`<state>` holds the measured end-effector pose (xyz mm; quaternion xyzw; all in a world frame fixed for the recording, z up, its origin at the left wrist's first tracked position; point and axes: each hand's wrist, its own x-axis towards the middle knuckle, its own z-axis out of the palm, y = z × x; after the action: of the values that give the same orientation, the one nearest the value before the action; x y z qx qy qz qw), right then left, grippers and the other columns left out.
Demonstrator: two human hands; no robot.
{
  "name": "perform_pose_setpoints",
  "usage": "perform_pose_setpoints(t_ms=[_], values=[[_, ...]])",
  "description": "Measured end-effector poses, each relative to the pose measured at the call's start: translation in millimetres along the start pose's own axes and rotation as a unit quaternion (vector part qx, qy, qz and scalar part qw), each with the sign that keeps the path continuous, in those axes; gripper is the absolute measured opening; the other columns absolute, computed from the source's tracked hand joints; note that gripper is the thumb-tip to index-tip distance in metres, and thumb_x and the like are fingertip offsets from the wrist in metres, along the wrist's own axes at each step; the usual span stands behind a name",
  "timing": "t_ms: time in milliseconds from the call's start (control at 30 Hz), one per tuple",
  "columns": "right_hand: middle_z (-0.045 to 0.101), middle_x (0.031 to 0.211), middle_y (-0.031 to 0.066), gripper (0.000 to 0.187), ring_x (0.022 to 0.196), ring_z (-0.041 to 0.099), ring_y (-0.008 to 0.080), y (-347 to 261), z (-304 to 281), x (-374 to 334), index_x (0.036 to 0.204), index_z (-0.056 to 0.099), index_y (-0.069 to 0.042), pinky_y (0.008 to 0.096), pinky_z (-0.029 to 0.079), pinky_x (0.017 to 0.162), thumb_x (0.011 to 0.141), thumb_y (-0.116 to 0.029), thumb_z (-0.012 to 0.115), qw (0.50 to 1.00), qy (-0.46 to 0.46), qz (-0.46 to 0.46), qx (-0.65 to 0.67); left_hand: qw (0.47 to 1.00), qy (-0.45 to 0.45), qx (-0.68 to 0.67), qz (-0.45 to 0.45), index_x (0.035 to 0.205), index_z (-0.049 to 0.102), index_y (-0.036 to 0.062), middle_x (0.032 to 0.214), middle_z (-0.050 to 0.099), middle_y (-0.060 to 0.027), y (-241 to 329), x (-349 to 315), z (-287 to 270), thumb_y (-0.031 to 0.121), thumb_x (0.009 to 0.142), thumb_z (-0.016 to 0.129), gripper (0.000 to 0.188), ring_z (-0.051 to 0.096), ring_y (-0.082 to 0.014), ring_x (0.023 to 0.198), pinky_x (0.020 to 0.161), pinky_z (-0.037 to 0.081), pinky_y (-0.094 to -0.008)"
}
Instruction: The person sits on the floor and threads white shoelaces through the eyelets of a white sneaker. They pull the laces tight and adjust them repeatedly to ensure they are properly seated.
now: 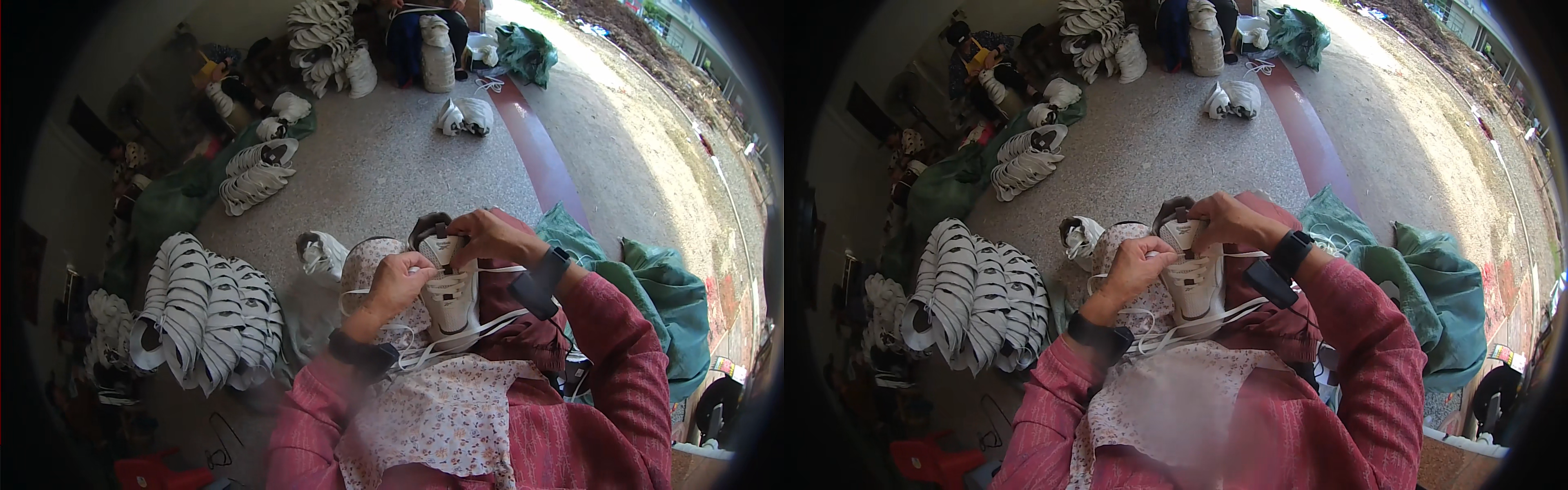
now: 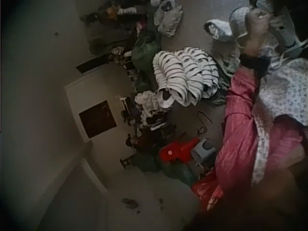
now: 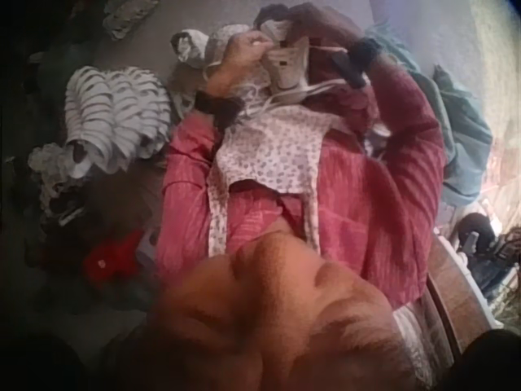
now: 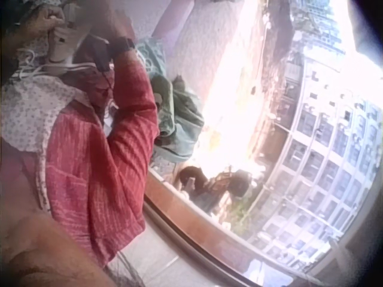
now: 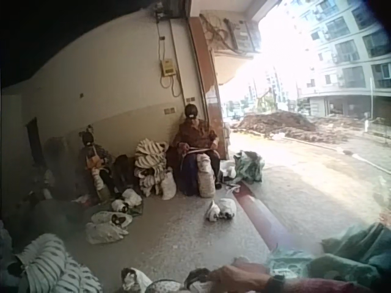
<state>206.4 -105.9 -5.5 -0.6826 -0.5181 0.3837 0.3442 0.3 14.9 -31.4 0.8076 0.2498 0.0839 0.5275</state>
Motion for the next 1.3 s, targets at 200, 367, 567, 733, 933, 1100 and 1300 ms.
perform_pose_setpoints(t_ms=[200, 367, 567, 733, 933, 1100, 1300], values=[[0.073, 0.096, 0.0056, 0.039, 0.085, 0.067, 0.0101, 7.1, 2.0, -2.7, 0.109, 0.069, 0.006, 0.0249, 0.053, 0.078, 0.072, -0.002, 0.08, 0.982, -0.047, 0.029, 0.18, 1.0, 0.02, 0.022, 0.002, 0.092, 0.074, 0.0015, 0.079, 0.07, 0.0, -1.1, -3.4, 2.1, 0.015, 0.088, 0.072, 0.015, 0.059, -0.0056, 0.072, 0.065, 0.048, -0.0246], [0.073, 0.092, 0.0052, 0.038, 0.082, 0.067, 0.0098, 21.8, 2.3, -1.4, 0.108, 0.07, 0.004, 0.025, 0.052, 0.072, 0.077, -0.013, 0.082, 0.979, -0.049, 0.019, 0.198, 0.999, 0.032, 0.011, 0.024, 0.092, 0.073, 0.001, 0.079, 0.069, 0.0003, -2.1, -8.1, 4.7, 0.015, 0.089, 0.072, 0.014, 0.059, -0.0053, 0.072, 0.065, 0.048, -0.0245], [0.073, 0.095, 0.0032, 0.031, 0.083, 0.067, 0.0087, 22.2, -0.7, -2.6, 0.111, 0.07, 0.002, 0.025, 0.052, 0.075, 0.087, -0.017, 0.075, 0.966, -0.077, 0.05, 0.24, 0.998, 0.047, 0.0, 0.037, 0.092, 0.071, 0.0015, 0.077, 0.067, 0.0027, -3.6, -11.6, 7.3, 0.014, 0.089, 0.072, 0.012, 0.056, -0.0029, 0.07, 0.062, 0.046, -0.0229], [0.073, 0.095, 0.0016, 0.027, 0.084, 0.066, 0.0077, 20.5, -0.8, -6.1, 0.11, 0.071, 0.0, 0.0245, 0.052, 0.077, 0.09, -0.017, 0.073, 0.964, -0.076, 0.043, 0.25, 0.997, 0.059, 0.008, 0.046, 0.091, 0.071, 0.0022, 0.076, 0.065, 0.0041, -1.3, -11.7, 8.8, 0.014, 0.089, 0.072, 0.012, 0.054, -0.0023, 0.068, 0.06, 0.045, -0.0221], [0.072, 0.092, -0.0003, 0.023, 0.08, 0.065, 0.0062, 8.3, -1.2, -10.1, 0.108, 0.072, -0.002, 0.0234, 0.052, 0.074, 0.09, -0.018, 0.073, 0.963, -0.069, 0.052, 0.255, 0.999, 0.03, -0.038, 0.015, 0.091, 0.071, 0.002, 0.078, 0.067, 0.0036, -3.8, -8.9, 7.7, 0.013, 0.089, 0.072, 0.011, 0.056, -0.0028, 0.07, 0.061, 0.046, -0.0216], [0.072, 0.09, -0.0003, 0.025, 0.079, 0.065, 0.0055, 20.0, 2.0, -4.4, 0.107, 0.071, 0.0, 0.0228, 0.052, 0.071, 0.09, -0.018, 0.074, 0.966, -0.059, 0.043, 0.248, 0.996, 0.032, -0.07, 0.038, 0.091, 0.071, 0.0013, 0.079, 0.067, 0.0028, -11.0, -3.1, 16.1, 0.013, 0.09, 0.071, 0.012, 0.058, -0.0038, 0.072, 0.063, 0.047, -0.0227], [0.071, 0.09, -0.0007, 0.022, 0.078, 0.065, 0.0059, 21.0, 2.4, -3.5, 0.105, 0.07, 0.0, 0.0226, 0.052, 0.07, 0.09, -0.016, 0.073, 0.962, -0.056, 0.056, 0.26, 0.996, 0.054, -0.037, 0.061, 0.092, 0.072, 0.0007, 0.085, 0.068, 0.0001, -1.9, -3.0, 24.8, 0.013, 0.09, 0.071, 0.012, 0.06, -0.0061, 0.076, 0.066, 0.048, -0.0237]])
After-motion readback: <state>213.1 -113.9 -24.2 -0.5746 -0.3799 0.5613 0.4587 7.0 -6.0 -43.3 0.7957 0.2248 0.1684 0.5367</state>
